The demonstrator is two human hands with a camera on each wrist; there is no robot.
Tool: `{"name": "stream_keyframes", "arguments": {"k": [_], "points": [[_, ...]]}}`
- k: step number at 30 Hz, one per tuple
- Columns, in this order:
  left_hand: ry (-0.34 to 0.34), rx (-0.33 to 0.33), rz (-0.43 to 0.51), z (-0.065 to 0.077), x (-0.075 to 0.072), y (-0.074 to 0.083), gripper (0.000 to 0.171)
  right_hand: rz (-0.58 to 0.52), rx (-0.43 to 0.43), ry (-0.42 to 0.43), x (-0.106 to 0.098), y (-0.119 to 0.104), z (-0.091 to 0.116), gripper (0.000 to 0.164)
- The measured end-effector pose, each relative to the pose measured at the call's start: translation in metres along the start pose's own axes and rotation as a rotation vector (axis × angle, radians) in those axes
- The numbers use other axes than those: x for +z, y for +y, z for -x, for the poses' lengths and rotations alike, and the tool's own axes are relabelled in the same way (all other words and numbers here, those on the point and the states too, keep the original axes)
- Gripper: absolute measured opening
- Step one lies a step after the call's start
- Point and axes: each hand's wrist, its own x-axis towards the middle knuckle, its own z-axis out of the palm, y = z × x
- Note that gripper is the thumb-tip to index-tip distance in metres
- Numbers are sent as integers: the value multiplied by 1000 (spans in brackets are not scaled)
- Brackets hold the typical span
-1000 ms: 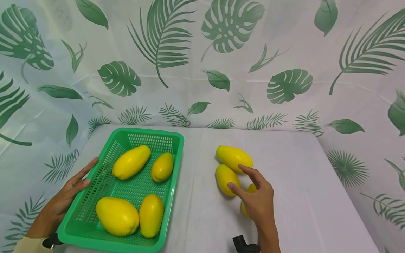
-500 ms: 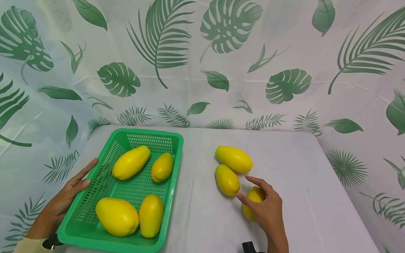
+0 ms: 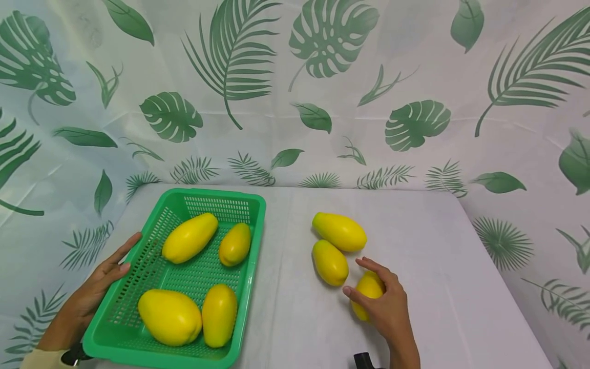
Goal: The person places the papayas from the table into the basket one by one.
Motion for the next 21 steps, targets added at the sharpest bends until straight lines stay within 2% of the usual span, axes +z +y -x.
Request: {"name": "stream_keyframes", "arguments": {"k": [9,14,18,21], "points": [[30,0,-85,1,-1,0,65,-35,-3,-86,5,4,-4,76],[56,5,-142,3,-1,-1,64,-24,7,-98,7,6,-4,75],[53,13,-117,3,0,-1,65,-25,9,-84,8,6,-2,70],[30,15,-52,1,1,-2,66,-48,21,-89,9,4,-1,69]]}}
